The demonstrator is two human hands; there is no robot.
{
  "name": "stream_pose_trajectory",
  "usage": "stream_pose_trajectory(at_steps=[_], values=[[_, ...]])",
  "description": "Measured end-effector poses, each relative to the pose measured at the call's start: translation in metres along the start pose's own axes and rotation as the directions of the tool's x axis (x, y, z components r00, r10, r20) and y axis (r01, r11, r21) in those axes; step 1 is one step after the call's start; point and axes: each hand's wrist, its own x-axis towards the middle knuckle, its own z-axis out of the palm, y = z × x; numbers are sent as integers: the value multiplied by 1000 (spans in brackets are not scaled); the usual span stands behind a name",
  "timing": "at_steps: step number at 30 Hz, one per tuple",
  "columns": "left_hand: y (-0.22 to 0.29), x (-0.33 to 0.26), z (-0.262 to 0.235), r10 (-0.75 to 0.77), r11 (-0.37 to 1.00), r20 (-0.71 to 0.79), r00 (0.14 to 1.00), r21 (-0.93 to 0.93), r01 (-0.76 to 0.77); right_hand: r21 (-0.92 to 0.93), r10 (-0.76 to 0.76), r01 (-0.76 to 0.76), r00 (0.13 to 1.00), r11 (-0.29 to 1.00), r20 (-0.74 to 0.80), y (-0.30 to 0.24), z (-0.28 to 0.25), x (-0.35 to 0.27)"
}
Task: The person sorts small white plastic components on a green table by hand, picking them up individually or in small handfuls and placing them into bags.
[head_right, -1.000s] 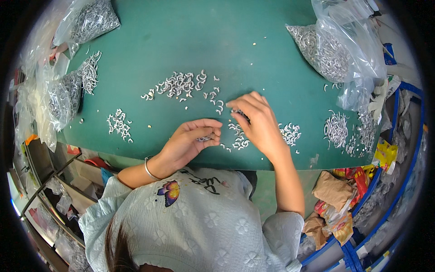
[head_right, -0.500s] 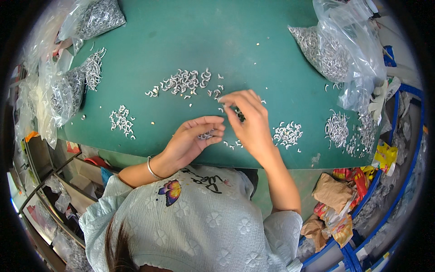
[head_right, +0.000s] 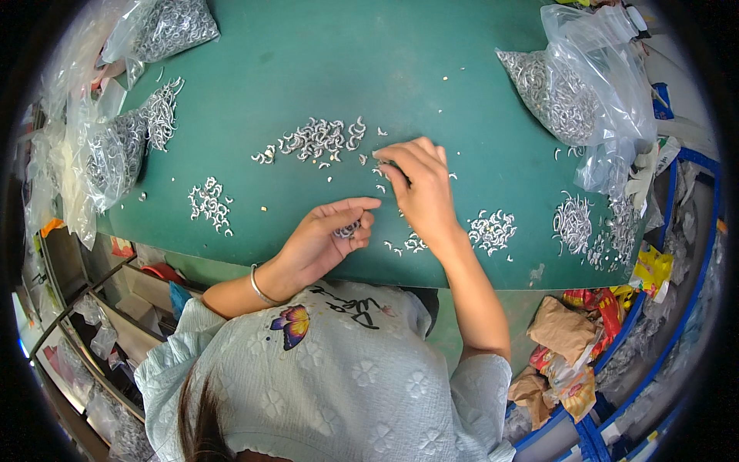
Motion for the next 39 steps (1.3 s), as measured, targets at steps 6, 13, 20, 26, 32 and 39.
stream_pose_trajectory(at_steps=[6, 13, 20, 26, 32, 39], values=[[4, 1, 7, 17, 998, -61, 998, -53, -20, 303, 162, -181, 983, 936, 85, -27, -21, -9], [0, 1, -4, -4, 998, 61, 998, 57, 1, 79, 123, -121, 992, 990, -23, -10, -9, 8], [5, -2, 0, 45, 998, 0, 999, 38, -45, 76, 103, -106, 994, 991, 44, -11, 3, 3], [0, -1, -7, 75, 992, 6, 997, -106, -74, 329, 227, -294, 947, 898, 227, -29, -13, 3], [-2, -5, -7, -34, 999, 90, 995, -29, 36, 46, 106, -100, 984, 994, -142, -2, 17, 28], [4, -10, -13, 36, 999, 1, 999, -14, -36, 21, 105, -115, 961, 993, 257, -25, -13, 10]])
